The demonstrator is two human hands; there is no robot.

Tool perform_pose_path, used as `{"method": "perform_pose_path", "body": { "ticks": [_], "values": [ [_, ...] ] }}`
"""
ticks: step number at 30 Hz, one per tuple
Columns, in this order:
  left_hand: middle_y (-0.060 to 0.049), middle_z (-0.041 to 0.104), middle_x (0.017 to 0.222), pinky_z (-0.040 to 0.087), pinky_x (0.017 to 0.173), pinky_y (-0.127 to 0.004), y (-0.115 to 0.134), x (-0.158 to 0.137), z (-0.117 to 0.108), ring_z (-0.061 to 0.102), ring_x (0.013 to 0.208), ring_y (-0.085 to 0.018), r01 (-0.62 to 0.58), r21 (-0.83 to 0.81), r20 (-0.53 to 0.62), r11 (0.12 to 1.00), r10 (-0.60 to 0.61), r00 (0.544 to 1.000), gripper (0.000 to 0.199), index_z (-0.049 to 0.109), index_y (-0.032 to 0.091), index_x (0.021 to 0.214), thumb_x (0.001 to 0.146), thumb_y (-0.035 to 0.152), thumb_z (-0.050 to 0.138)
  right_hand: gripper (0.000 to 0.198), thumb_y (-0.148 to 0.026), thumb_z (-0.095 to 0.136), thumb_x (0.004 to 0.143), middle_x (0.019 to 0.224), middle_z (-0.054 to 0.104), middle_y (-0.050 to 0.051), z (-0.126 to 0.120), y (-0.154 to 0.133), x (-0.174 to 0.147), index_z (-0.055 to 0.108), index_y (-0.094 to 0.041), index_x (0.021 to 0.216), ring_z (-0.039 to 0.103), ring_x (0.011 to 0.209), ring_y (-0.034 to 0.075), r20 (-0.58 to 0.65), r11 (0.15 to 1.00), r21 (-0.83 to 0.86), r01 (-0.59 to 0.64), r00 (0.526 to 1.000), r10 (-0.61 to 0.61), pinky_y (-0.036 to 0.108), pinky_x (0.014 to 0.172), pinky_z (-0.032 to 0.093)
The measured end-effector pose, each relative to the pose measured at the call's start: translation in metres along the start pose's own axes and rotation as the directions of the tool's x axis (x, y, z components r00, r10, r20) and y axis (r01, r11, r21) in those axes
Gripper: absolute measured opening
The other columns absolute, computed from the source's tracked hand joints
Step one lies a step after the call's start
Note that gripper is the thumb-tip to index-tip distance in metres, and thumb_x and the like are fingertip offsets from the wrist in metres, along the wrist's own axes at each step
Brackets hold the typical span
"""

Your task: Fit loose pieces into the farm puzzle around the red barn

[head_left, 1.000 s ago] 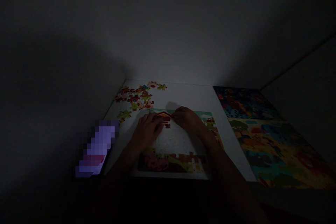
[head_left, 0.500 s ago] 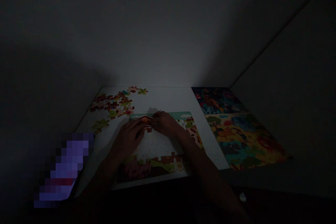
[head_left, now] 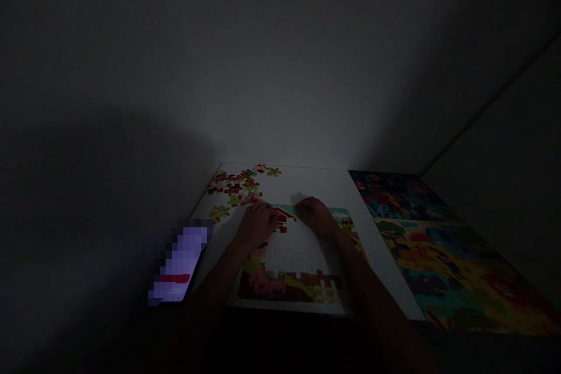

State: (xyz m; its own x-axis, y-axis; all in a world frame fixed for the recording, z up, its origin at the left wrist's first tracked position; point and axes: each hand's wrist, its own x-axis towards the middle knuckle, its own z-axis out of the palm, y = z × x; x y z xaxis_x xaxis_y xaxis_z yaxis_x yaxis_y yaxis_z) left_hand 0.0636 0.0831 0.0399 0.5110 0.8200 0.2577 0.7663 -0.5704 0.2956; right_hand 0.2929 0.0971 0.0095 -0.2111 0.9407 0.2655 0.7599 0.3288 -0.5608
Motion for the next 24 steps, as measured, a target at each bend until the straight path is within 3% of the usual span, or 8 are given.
{"method": "perform_pose_path", "body": {
  "ticks": [4, 11, 14, 17, 24],
  "values": [
    [-0.017, 0.058, 0.128, 0.037, 0.107, -0.051, -0.003, 0.006, 0.013, 0.048, 0.126, -0.031, 0.071, 0.059, -0.084, 0.996, -0.066, 0.994, 0.029, 0.063, 0.014, 0.118, 0.093, 0.026, 0.052, 0.022, -0.022, 0.056, 0.085, 0.099, 0.073, 0.010, 0.000, -0.001, 0.001, 0.075, -0.017, 0.096, 0.067, 0.096, 0.023, -0.023, 0.998, 0.059, -0.030, 0.999, 0.032, 0.039, 0.091, 0.052],
    [-0.014, 0.052, 0.139, 0.031, 0.114, -0.049, -0.010, 0.000, 0.033, 0.043, 0.134, -0.028, 0.040, -0.049, -0.058, 0.998, -0.042, 0.997, 0.036, 0.059, 0.018, 0.125, 0.095, 0.035, 0.052, 0.025, -0.026, 0.054, 0.085, 0.102, 0.073, 0.011, 0.001, -0.007, 0.008, 0.074, -0.018, 0.097, 0.069, 0.093, 0.024, -0.008, 0.986, 0.067, -0.152, 0.988, 0.153, 0.040, 0.086, 0.055],
    [-0.015, 0.057, 0.133, 0.033, 0.113, -0.048, -0.011, 0.002, 0.029, 0.048, 0.130, -0.029, 0.063, -0.196, -0.094, 0.979, -0.083, 0.992, 0.028, 0.066, 0.017, 0.115, 0.090, 0.025, 0.057, 0.025, -0.024, 0.054, 0.085, 0.100, 0.073, 0.010, 0.001, -0.012, 0.017, 0.075, -0.018, 0.096, 0.070, 0.089, 0.023, 0.055, 0.991, 0.018, -0.135, 0.990, 0.134, 0.034, 0.082, 0.055],
    [-0.009, 0.068, 0.116, 0.041, 0.107, -0.040, -0.013, 0.008, 0.026, 0.059, 0.115, -0.024, 0.113, -0.413, -0.110, 0.904, -0.172, 0.979, 0.023, 0.072, 0.018, 0.099, 0.084, 0.011, 0.056, 0.025, -0.024, 0.054, 0.085, 0.103, 0.074, 0.009, -0.003, -0.017, 0.029, 0.076, -0.019, 0.098, 0.069, 0.092, 0.021, 0.114, 0.989, -0.055, -0.138, 0.983, 0.144, 0.031, 0.083, 0.054],
    [-0.004, 0.072, 0.104, 0.052, 0.091, -0.032, -0.023, 0.013, 0.029, 0.066, 0.098, -0.018, 0.264, -0.586, -0.121, 0.766, -0.404, 0.907, 0.040, 0.070, 0.018, 0.101, 0.082, 0.003, 0.038, 0.028, -0.027, 0.054, 0.088, 0.103, 0.074, 0.007, -0.006, -0.002, 0.060, 0.075, -0.017, 0.103, 0.068, 0.091, 0.020, 0.195, 0.974, -0.038, -0.223, 0.954, 0.226, 0.027, 0.082, 0.050]
  ]
}}
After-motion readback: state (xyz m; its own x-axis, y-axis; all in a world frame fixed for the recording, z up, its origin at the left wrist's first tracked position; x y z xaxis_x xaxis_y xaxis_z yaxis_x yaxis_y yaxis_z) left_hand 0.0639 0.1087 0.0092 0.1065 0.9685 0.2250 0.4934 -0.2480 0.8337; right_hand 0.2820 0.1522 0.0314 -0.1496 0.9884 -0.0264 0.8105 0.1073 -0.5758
